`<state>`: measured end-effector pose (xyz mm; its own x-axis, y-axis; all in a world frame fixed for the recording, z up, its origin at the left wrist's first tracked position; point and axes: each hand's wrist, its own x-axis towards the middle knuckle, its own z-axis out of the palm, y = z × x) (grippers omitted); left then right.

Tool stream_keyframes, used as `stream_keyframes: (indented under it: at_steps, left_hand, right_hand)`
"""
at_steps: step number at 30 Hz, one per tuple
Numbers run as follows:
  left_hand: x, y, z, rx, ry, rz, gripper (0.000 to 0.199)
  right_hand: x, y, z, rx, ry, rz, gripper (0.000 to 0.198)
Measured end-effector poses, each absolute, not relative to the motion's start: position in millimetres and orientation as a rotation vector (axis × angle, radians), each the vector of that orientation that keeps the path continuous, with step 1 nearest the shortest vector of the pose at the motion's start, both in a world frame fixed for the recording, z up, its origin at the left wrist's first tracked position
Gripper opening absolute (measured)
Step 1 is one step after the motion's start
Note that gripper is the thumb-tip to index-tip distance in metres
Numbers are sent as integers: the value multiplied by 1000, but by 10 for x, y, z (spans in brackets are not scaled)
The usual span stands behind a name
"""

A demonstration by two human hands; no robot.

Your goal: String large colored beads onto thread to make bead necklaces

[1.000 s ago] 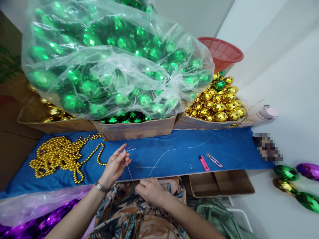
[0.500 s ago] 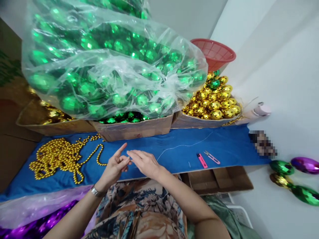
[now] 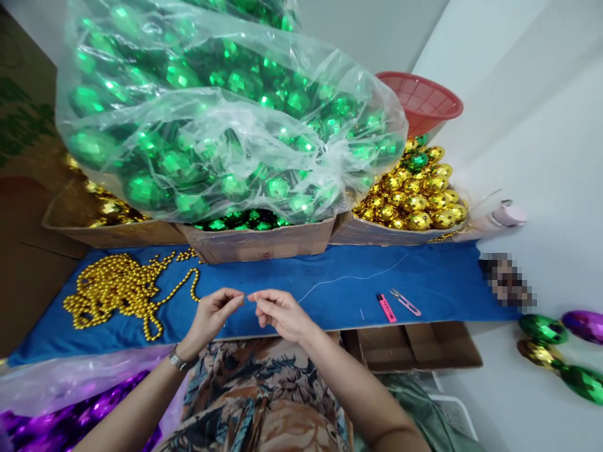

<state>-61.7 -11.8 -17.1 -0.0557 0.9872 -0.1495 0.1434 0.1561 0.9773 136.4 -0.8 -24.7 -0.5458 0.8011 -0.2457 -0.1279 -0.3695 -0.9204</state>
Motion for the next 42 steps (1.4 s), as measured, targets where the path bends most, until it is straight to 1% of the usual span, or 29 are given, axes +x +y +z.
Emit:
stream_keyframes:
  at_steps: [1, 3, 8, 10, 12, 14, 17, 19, 23, 27, 29, 33, 37, 39, 42]
  left_hand:
    - [-580, -126, -180, 1152, 1412, 1060, 14]
    - [-517, -140, -197, 1092, 1368, 1054, 16]
    - [-460, -154, -262, 971, 1270, 1013, 25]
    - [-460, -154, -301, 971, 1281, 1012, 23]
    - [-465, -156, -331, 1001, 1303, 1009, 23]
    - [-478, -158, -338, 1020, 1329, 1005, 26]
    - [-512, -159, -307, 995, 1334, 998, 28]
    - [-539, -156, -280, 991, 1308, 965, 29]
    - [-577, -149, -248, 1060, 1254, 842, 29]
    - [-564, -165, -233, 1108, 1144, 713, 28]
    - [-540, -180, -234, 1064, 1124, 724, 27]
    - [-490, -202, -260, 951, 1196, 881, 27]
    - [-472, -201, -264, 1000, 1251, 946, 25]
    - [-473, -199, -249, 1056, 1264, 937, 25]
    - [-480, -201, -234, 1196, 1271, 906, 25]
  right_hand:
    - [1323, -18, -255, -987, -1242, 1894, 38]
    - [1259, -21, -257, -1067, -1467, 1691, 36]
    - [1176, -7, -224, -1124, -2249, 827, 35]
    - [1143, -3, -213, -1141, -2401, 689, 33]
    - [1121, 0, -201, -1186, -2449, 711, 27]
    - [1126, 2, -187, -1251, -2381, 808, 19]
    - [1196, 16, -160, -1268, -2173, 950, 15]
    - [1264, 37, -150, -1213, -2118, 980, 12]
    - [1344, 96, -195, -1091, -2238, 862, 8]
    - [1309, 134, -273, -948, -2314, 794, 10]
    - [1280, 129, -273, -913, -2299, 746, 13]
    - [1262, 50, -195, -988, -2237, 508, 25]
    - [1248, -62, -158, -1072, -2334, 302, 23]
    - [1231, -91, -173, -1137, -2335, 257, 22]
    - [1209, -94, -190, -1209, -2297, 319, 21]
